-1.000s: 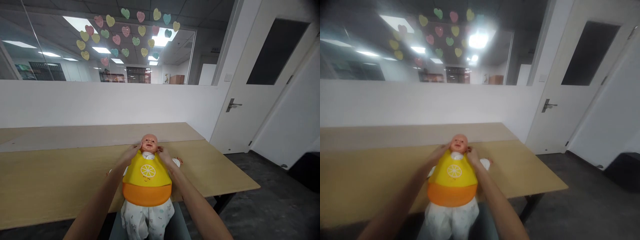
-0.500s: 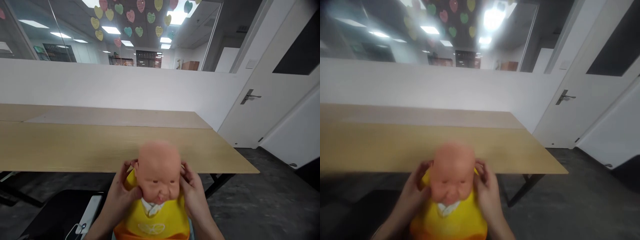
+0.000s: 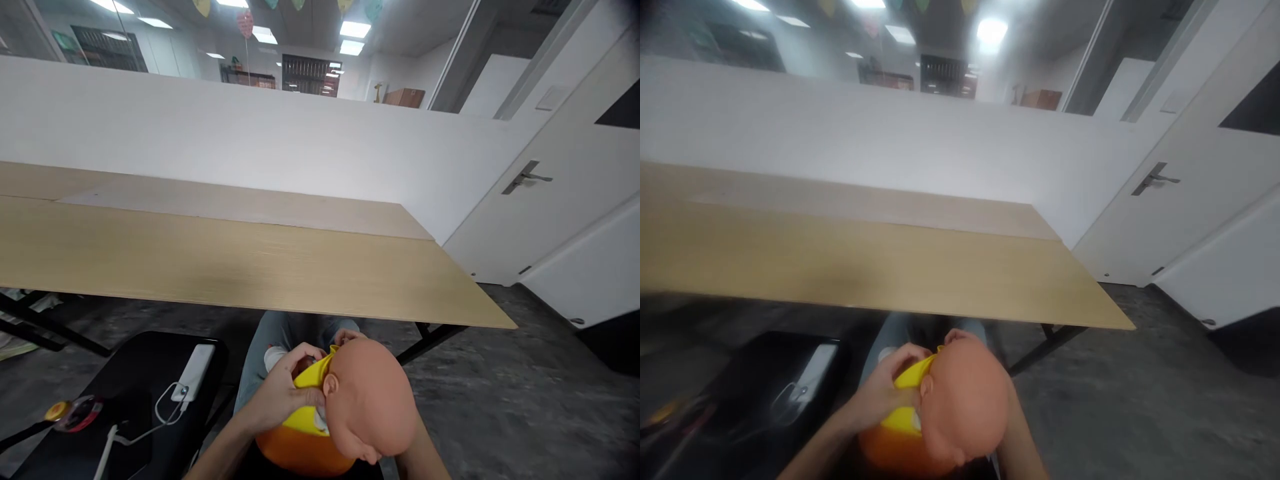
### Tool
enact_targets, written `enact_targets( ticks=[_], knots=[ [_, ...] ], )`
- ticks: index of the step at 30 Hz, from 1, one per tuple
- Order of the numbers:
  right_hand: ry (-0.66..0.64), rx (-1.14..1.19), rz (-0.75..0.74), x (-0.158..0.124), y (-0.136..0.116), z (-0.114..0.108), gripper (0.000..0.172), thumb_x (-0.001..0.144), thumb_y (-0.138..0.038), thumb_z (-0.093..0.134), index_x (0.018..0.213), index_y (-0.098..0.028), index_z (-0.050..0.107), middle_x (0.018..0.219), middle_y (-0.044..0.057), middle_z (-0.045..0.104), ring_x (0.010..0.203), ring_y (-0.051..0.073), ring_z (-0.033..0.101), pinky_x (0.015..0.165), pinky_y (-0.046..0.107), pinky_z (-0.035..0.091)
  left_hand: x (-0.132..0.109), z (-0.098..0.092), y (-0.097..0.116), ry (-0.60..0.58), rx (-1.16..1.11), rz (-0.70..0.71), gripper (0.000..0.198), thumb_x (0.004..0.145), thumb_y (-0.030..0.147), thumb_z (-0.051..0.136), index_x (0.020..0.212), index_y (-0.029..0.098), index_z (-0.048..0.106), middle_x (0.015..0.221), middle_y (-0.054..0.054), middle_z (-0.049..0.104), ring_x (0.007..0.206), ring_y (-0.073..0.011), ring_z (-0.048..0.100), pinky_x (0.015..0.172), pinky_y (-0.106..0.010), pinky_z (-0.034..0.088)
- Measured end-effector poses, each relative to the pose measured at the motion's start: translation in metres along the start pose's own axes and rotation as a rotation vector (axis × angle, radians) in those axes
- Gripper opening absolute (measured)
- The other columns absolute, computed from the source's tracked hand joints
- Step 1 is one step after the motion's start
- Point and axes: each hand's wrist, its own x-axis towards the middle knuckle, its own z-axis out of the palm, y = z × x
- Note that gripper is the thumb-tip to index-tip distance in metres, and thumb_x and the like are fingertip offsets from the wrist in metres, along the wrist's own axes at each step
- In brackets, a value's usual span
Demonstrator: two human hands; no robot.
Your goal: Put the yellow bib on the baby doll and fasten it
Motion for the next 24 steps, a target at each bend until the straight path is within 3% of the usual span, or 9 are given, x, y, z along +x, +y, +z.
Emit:
enact_targets(
  ticks=[2,5,10,15,20,24],
  knots=[
    [-0.139,0.109,-0.005,0.007,-0.006,-0.003,0.026,0.083,-0.041,0.066,0.095,-0.018,0.061,0.093,0.005,0.062,0.087,0.019,0.061,0.078,0.033,0.049,0.001,-0.004,0.002,0.008,0.056,-0.005,0.032,0.074,0.033,0.077,0.099,0.019,0.064,0.093,-0.002,0.064,0.087,-0.0172,0.057,0.076,-0.026,0.043],
    [-0.365,0.370,-0.058,0.018,-0.016,-0.003,0.021,0.072,-0.026,0.071,0.089,-0.020,0.059,0.092,0.003,0.059,0.087,0.019,0.057,0.079,0.031,0.046,0.004,-0.005,-0.001,0.044,0.045,-0.024,0.025,0.080,0.038,0.070,0.094,0.017,0.066,0.089,-0.002,0.065,0.080,-0.0156,0.057,0.071,-0.025,0.044],
    [-0.282,0.538,-0.132,0.015,-0.015,0.009,0.019,0.062,-0.013,0.070,0.068,-0.018,0.052,0.094,0.003,0.054,0.088,0.017,0.053,0.078,0.027,0.043,0.010,-0.002,-0.017,0.179,-0.039,-0.057,0.031,0.078,0.044,0.071,0.075,0.015,0.062,0.071,0.001,0.059,0.064,-0.0108,0.049,0.059,-0.021,0.038],
    [-0.162,0.480,-0.171,-0.004,-0.014,0.014,0.007,0.073,-0.027,0.066,0.072,-0.022,0.060,0.100,0.005,0.055,0.098,0.021,0.053,0.087,0.031,0.042,0.013,-0.003,-0.021,0.209,-0.092,-0.114,0.035,0.075,0.048,0.072,0.073,0.016,0.059,0.068,0.003,0.057,0.061,-0.0100,0.047,0.057,-0.021,0.036],
    [-0.349,0.276,-0.217,0.001,-0.009,0.013,0.021,0.080,-0.040,0.065,0.082,-0.019,0.063,0.095,0.006,0.058,0.093,0.020,0.055,0.087,0.031,0.042,0.013,-0.002,-0.017,0.181,0.062,-0.075,0.033,0.075,0.047,0.071,0.073,0.015,0.063,0.070,0.001,0.058,0.065,-0.0122,0.049,0.060,-0.022,0.038],
    [-0.407,0.125,-0.213,0.012,0.009,0.017,0.032,0.071,-0.042,0.075,0.081,-0.017,0.059,0.092,0.004,0.059,0.086,0.017,0.054,0.077,0.027,0.043,0.013,-0.003,-0.019,0.088,0.108,-0.062,0.032,0.080,0.047,0.067,0.080,0.015,0.068,0.076,-0.001,0.063,0.069,-0.0136,0.052,0.062,-0.023,0.039]
  ],
)
